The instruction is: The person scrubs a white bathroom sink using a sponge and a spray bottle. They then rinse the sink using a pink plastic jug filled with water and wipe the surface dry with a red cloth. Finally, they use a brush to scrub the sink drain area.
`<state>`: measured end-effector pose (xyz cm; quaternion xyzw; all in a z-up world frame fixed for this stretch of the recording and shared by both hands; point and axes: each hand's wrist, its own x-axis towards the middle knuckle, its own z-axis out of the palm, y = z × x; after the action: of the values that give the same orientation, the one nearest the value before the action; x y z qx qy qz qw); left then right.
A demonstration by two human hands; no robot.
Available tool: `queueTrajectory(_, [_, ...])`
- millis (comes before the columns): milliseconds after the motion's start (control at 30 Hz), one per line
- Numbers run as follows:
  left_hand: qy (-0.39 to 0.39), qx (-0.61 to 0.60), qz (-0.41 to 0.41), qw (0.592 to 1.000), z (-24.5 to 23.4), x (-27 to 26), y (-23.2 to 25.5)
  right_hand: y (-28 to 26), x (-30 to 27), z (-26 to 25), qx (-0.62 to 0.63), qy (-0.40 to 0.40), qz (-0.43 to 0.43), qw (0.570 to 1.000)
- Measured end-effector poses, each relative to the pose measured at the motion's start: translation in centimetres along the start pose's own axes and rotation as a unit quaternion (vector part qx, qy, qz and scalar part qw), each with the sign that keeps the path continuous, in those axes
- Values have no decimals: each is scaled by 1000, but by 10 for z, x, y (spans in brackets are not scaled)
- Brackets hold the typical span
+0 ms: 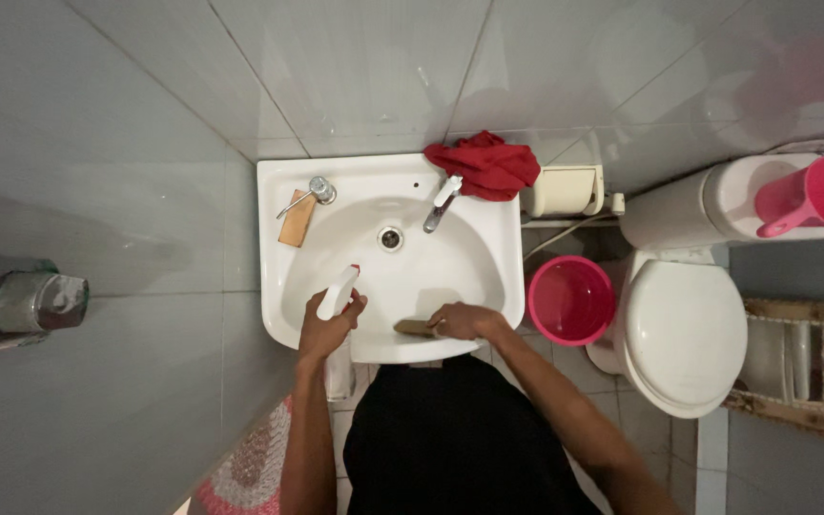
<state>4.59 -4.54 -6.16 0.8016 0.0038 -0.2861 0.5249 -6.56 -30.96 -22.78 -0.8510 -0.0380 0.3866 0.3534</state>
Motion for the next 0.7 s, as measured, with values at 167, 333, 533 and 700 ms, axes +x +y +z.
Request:
queueTrajectory(167, [1,19,10,1000,4,1,-1,37,-28,-38,-20,-51,105,993])
queueTrajectory(333, [-6,3,-1,1000,3,3,-5,15,-50,-64,13,-65,181,981])
queueTrajectory(533, [-6,10,8,1000,9,3,-3,-11,-22,-26,51,-50,102,992])
queueTrajectory(700, [9,-16,9,1000,9,-2,0,13,-21,-30,-14,-26,23,999])
